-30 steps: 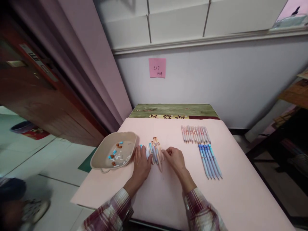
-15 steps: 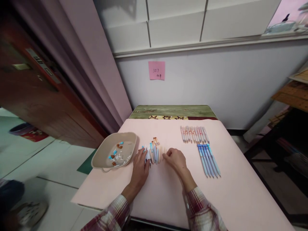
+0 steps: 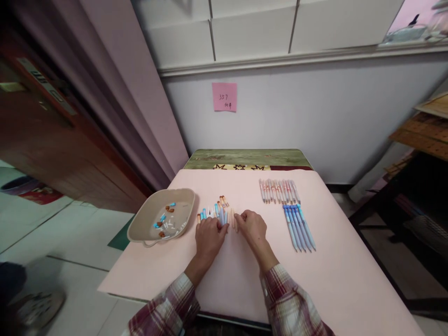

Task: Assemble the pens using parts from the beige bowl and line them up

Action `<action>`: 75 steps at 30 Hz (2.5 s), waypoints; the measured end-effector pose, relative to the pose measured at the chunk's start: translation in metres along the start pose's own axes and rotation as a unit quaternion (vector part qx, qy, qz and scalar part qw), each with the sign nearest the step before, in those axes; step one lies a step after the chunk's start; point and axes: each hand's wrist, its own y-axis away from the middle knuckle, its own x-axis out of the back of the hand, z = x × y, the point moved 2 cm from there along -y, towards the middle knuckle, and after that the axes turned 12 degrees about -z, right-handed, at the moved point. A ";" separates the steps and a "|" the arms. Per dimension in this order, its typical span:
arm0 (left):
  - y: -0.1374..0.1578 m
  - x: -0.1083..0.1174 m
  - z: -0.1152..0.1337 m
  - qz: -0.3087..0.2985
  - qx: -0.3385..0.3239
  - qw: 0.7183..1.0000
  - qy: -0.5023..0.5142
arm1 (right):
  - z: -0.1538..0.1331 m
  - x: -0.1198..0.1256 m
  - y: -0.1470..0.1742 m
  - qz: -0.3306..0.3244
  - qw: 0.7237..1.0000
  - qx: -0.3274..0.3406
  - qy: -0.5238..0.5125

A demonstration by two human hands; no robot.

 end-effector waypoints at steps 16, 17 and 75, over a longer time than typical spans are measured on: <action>0.018 0.009 -0.018 0.006 0.036 0.903 0.428 | -0.002 -0.003 0.000 0.034 0.989 0.049 -0.132; 0.020 0.007 -0.017 -0.005 0.042 0.879 0.475 | -0.003 -0.004 0.000 0.031 0.979 0.065 -0.190; 0.048 -0.021 0.017 -0.103 -0.149 0.908 0.377 | 0.000 -0.022 -0.013 -0.131 0.766 0.082 -0.624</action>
